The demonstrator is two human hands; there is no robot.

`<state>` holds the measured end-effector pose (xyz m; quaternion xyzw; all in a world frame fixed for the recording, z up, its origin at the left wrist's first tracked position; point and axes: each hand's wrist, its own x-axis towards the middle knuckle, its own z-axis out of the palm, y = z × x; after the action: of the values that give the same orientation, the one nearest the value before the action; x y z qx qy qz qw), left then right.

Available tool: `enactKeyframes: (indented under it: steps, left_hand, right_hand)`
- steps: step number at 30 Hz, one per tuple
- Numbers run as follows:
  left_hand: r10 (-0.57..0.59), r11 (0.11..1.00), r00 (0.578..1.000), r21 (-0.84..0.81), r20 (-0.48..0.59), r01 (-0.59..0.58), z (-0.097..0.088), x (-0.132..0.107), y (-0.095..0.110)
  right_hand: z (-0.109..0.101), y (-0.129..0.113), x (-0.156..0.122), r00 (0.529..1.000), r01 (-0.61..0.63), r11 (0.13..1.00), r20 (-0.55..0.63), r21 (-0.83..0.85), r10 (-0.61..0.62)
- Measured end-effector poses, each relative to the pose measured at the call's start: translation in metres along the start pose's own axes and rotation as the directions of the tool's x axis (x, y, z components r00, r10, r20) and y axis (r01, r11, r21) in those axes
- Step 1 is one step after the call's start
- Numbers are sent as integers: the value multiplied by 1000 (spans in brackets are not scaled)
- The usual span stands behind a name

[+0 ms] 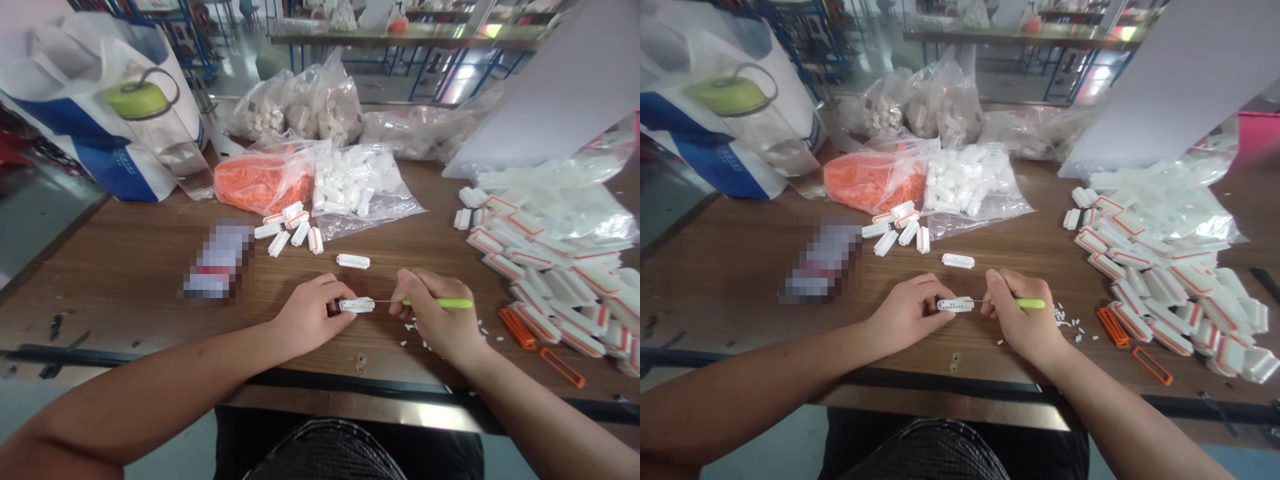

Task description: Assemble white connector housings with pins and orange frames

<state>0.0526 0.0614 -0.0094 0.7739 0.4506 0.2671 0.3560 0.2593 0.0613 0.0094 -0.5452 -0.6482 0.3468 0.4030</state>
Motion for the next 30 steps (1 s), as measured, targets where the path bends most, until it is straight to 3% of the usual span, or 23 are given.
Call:
enactKeyframes:
  steps: [11, 19, 30]
  left_hand:
    - [8, 1000, 1000, -2, -14, -8, 0, 1, -1]
    - [-2, 1000, 1000, -21, -11, 1, 2, -1, -3]
    - [6, 1000, 1000, -15, -5, -6, 2, 0, -3]
  right_hand:
    - [2, 3, 0, 999, 3, 999, 37, -38, -2]
    - [5, -1, -2, 993, 114, 980, 54, -166, -106]
    - [4, -1, -1, 993, 119, 985, 34, -125, -115]
